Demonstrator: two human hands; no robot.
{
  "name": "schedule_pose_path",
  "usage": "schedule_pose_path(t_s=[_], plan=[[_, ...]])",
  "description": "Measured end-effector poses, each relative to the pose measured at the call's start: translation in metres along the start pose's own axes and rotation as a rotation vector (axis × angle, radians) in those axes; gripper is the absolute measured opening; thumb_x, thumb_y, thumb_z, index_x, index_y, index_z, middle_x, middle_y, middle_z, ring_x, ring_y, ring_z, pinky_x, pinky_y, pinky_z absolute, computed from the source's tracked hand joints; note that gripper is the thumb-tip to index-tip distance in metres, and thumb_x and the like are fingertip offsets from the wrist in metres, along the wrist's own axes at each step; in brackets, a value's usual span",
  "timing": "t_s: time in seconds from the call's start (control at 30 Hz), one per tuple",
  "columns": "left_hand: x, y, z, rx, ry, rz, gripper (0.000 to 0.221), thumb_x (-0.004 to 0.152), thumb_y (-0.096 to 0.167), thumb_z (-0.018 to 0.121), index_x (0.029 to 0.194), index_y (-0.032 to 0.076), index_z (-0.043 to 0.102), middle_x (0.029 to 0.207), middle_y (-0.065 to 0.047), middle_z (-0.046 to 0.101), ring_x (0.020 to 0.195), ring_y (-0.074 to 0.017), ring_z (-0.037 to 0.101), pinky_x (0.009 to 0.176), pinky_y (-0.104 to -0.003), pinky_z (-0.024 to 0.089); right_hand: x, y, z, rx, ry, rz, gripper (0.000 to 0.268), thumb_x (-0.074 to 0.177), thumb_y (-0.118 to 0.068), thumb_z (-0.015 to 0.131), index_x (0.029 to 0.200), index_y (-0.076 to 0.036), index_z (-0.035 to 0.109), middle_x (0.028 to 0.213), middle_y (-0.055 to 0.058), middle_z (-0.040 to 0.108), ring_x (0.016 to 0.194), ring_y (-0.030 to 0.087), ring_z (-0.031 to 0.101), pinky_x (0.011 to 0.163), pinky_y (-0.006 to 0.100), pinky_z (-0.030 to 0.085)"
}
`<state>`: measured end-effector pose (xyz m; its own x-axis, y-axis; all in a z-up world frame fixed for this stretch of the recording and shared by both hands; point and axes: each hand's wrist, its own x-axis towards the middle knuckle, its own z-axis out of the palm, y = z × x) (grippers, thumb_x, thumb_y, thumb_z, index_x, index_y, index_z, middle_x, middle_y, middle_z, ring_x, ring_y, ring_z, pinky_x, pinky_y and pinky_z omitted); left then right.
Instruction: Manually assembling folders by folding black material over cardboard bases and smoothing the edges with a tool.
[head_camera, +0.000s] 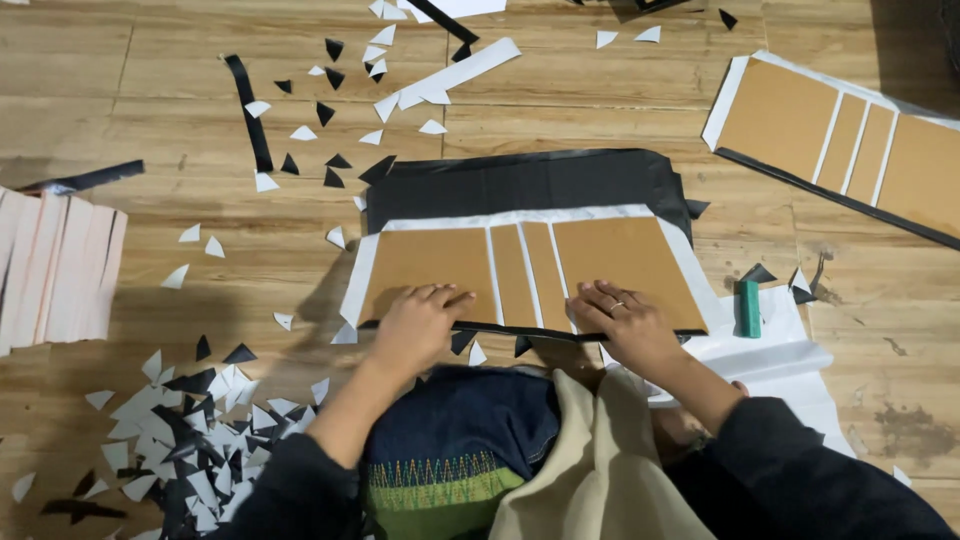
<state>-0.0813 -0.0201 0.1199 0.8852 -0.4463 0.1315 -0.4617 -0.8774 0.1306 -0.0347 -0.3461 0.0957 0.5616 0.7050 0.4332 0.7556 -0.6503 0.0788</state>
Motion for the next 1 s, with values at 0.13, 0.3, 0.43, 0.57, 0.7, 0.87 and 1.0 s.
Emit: schedule_pose_path(t_s=[0.13,0.3,0.43,0.57,0.7,0.87,1.0], plan=[[0.047,-0.013,-0.076,-0.097,-0.414,-0.093,0.042,0.074,0.017,0.050,0.111,0.021,0.068,0.107,-0.009,0.067,0.099,-0.0363,0.063,0.083,-0.050,0.049,0.048,0.015,-0.052,0.074,-0.155,0.002,0.032,0.077,-0.030,0.061,0.108,-0.021,0.065,0.095,0.003,0.071,0.095,0.021,0.067,0.077,0.030,0.052],[0.114,-0.050,-0.119,-0.326,-0.532,-0.340,0.030,0.074,0.025,0.060,0.102,0.027,0.072,0.104,-0.004,0.070,0.105,-0.0340,0.062,0.093,-0.044,0.045,0.130,0.081,-0.068,0.260,-0.882,0.327,0.034,0.073,-0.022,0.067,0.102,-0.018,0.050,0.087,0.012,0.072,0.090,0.035,0.069,0.083,0.046,0.049],[0.134,-0.066,-0.123,-0.323,-0.454,-0.330,0.032,0.073,0.037,0.064,0.101,0.027,0.073,0.096,-0.003,0.072,0.098,-0.0320,0.065,0.089,-0.043,0.047,0.165,0.111,-0.063,0.345,-0.870,0.350,0.030,0.075,-0.017,0.063,0.103,-0.014,0.052,0.087,0.014,0.072,0.092,0.040,0.067,0.085,0.049,0.048],[0.110,-0.061,-0.104,-0.129,-0.354,-0.186,0.024,0.077,0.035,0.061,0.097,0.024,0.071,0.085,-0.006,0.071,0.086,-0.0321,0.067,0.079,-0.046,0.051,0.138,0.098,-0.061,0.228,-0.766,0.232,0.036,0.073,-0.016,0.067,0.107,-0.019,0.055,0.089,0.002,0.070,0.091,0.025,0.068,0.083,0.039,0.052],[0.051,-0.029,-0.076,0.063,-0.321,-0.084,0.037,0.082,0.011,0.046,0.115,0.020,0.061,0.110,-0.007,0.065,0.101,-0.0302,0.062,0.074,-0.046,0.054,0.041,0.073,-0.034,-0.112,-0.531,-0.064,0.050,0.071,-0.024,0.064,0.119,-0.025,0.050,0.084,0.002,0.066,0.078,0.023,0.068,0.071,0.035,0.056],[-0.031,-0.008,0.006,0.148,0.023,0.080,0.041,0.080,0.013,0.050,0.121,0.014,0.057,0.123,-0.012,0.056,0.115,-0.0318,0.052,0.089,-0.043,0.045,-0.020,0.021,-0.030,0.069,-0.301,-0.227,0.034,0.081,-0.009,0.048,0.113,-0.014,0.055,0.116,0.012,0.056,0.111,0.032,0.054,0.096,0.041,0.042],[-0.046,0.001,0.009,0.037,0.077,0.007,0.046,0.080,0.005,0.050,0.125,0.012,0.056,0.127,-0.011,0.056,0.118,-0.0305,0.051,0.100,-0.043,0.040,-0.039,0.006,-0.028,0.069,-0.268,-0.262,0.052,0.076,-0.001,0.054,0.127,-0.007,0.048,0.133,0.022,0.046,0.124,0.037,0.045,0.108,0.047,0.034]])
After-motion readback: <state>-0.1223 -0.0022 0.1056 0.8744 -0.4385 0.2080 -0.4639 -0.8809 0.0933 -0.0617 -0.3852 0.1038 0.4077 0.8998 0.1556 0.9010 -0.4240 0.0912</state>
